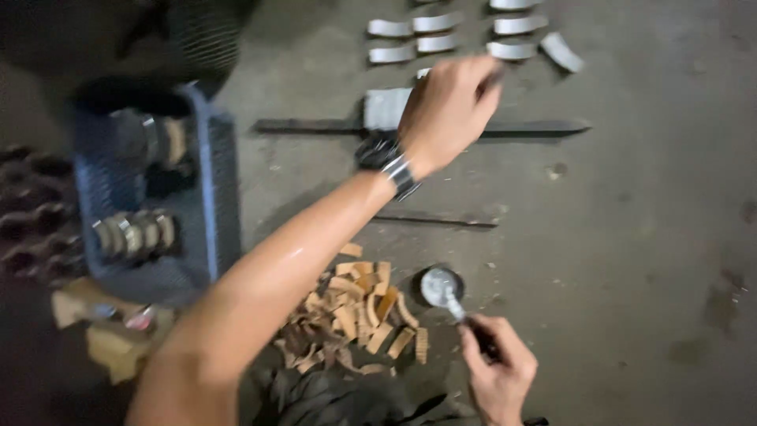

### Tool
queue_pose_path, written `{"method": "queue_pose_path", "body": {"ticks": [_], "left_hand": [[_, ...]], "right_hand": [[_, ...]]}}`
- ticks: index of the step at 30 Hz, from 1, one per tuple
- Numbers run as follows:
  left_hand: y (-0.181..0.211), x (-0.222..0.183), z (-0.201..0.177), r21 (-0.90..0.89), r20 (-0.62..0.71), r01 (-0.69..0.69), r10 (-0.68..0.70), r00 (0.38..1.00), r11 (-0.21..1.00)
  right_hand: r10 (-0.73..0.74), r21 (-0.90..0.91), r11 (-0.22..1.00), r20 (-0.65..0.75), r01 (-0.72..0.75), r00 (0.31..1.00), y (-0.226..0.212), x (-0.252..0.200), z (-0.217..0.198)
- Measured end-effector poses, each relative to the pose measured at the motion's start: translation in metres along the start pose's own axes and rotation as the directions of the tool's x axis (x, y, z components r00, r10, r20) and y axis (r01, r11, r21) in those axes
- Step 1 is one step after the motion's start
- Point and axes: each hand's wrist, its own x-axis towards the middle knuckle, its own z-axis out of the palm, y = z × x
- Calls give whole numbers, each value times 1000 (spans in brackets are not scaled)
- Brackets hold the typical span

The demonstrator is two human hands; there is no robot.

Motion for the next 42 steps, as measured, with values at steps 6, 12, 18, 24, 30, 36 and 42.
{"method": "queue_pose_path", "body": {"ticks": [6, 12, 18, 24, 30, 36, 42], "left_hand": [[-43, -191, -117, 192, 250, 131, -178, 952, 973], [-56, -327, -181, 246, 201, 239, -291, 935, 939], [-102, -387, -156, 327, 223, 77, -157, 962, 942], [-55, -365, -180, 357, 451, 387, -520, 726, 850], [-80, -376, -157, 314, 324, 342, -438, 839, 886], [-87, -375, -153, 352, 348, 167, -295, 890, 921], [-120, -399, -137, 95, 281, 572, -573, 770, 815]], "right_hand": [[-133, -29, 991, 4, 133, 991, -46, -8, 10], [-236, -66, 969, 29, 238, 971, -80, -38, 23], [-305, -196, 927, 105, 320, 947, -93, -63, 30], [-344, -233, 902, 115, 362, 932, -96, -75, 22], [-379, -201, 894, 136, 401, 915, -103, -85, 31], [-372, -217, 890, 164, 401, 914, -104, -90, 31], [-392, -197, 889, 144, 414, 909, -104, -96, 25]]}}
